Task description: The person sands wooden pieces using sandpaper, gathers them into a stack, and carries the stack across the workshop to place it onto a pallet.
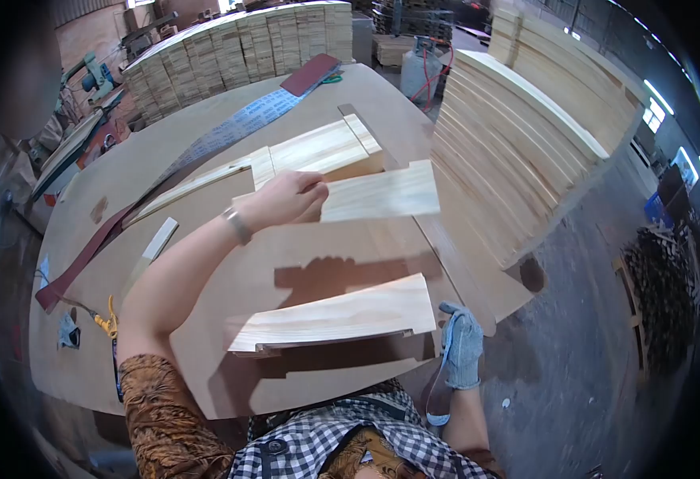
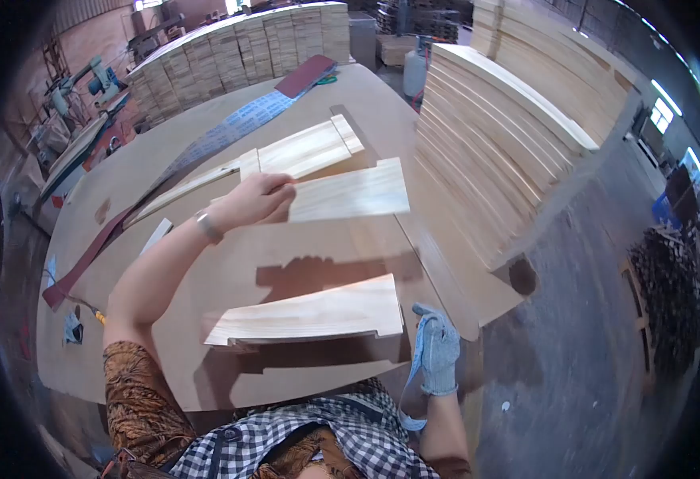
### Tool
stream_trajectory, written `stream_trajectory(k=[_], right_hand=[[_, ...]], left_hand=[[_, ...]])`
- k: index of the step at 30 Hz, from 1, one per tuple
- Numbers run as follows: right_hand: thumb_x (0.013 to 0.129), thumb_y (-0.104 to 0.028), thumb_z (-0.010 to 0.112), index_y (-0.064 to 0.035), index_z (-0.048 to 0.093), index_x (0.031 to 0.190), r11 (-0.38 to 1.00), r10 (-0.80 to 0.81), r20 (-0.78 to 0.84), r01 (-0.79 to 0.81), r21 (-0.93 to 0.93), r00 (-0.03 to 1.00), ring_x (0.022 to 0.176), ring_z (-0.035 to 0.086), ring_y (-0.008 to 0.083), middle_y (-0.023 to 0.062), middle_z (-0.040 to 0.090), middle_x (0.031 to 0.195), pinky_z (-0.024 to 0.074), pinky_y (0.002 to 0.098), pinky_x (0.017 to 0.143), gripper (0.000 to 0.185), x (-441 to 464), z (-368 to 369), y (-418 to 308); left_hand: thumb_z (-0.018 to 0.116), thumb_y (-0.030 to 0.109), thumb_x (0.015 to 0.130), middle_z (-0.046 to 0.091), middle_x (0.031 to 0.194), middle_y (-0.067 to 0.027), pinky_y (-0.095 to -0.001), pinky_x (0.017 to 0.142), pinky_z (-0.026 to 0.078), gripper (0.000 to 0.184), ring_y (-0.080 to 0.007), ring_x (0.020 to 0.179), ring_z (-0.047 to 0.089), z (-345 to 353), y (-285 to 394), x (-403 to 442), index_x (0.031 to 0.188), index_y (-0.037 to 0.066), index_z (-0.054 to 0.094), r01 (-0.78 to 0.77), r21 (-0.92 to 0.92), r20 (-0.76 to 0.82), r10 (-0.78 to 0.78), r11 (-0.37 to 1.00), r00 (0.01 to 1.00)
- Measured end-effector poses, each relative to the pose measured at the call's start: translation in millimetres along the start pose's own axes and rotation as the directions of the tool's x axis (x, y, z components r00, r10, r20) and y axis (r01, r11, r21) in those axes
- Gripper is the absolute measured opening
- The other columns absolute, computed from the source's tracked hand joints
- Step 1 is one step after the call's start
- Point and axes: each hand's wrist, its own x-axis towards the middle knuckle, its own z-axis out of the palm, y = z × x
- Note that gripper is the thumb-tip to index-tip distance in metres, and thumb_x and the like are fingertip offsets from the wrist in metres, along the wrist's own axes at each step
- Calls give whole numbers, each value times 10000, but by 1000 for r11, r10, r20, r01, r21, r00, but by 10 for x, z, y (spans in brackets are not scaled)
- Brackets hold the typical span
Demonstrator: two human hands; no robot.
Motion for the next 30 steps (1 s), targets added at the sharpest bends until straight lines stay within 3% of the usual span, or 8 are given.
stream_trajectory(k=[3,7,11,14,17,19,22,30], right_hand=[[1026,-382,450,14,644,1151,994,107,3,-107,-27,994,869,584,114,92,678,1091,464,243,787,458,21,-150,13],[1011,-492,430,27,607,1198,996,12,-62,-7,84,998,461,378,20,-59,431,583,302,196,401,580,66,-72,-258],[1013,-397,480,23,631,1185,998,-20,29,19,54,999,985,621,154,106,664,1156,486,264,845,479,62,-131,-348],[985,-389,537,6,640,1185,991,-70,74,78,-107,995,977,633,163,113,667,1156,497,280,841,455,65,-77,-610],[955,-360,587,-46,650,1194,935,-46,111,82,-344,993,914,664,215,135,693,1083,508,307,819,400,68,36,-878],[939,-332,608,-82,652,1197,793,-2,179,111,-599,984,871,677,266,150,704,1020,516,327,800,362,134,169,-1094],[923,-320,616,-110,650,1194,741,-181,230,286,-608,956,866,666,330,160,697,961,518,368,790,344,468,211,-907],[947,-291,547,-52,684,1139,716,-73,253,228,-660,965,969,679,315,169,691,1082,511,375,832,335,889,358,-945]], left_hand=[[524,270,974,648,819,-184,-357,726,498,314,-257,745,606,-125,466,-467,1079,-6,634,93,-126,198,-67,988,978],[534,305,977,632,764,-159,-334,693,493,306,-233,692,585,74,796,-960,1083,41,649,198,-59,351,-165,979,922],[591,328,931,668,805,-125,-418,769,512,267,-348,889,633,319,640,-1122,1060,109,674,55,-43,196,-46,998,980],[661,307,890,604,1085,-189,-406,787,499,374,-336,943,610,339,718,-1116,1181,74,633,-231,161,152,207,959,966],[687,344,855,547,1156,-210,-440,865,461,594,-357,1032,558,550,866,-1156,1321,22,511,-282,18,159,275,959,948],[633,423,875,520,1158,-190,-441,914,416,734,-331,1031,522,618,973,-1190,1407,-15,381,-311,227,206,267,923,941],[583,457,895,520,1148,-174,-427,894,413,718,-317,994,519,659,998,-1223,1406,-7,387,-278,293,240,211,915,947],[565,451,898,528,1120,-162,-405,840,411,697,-305,971,519,703,970,-1228,1393,-13,404,-287,355,181,236,890,955]])
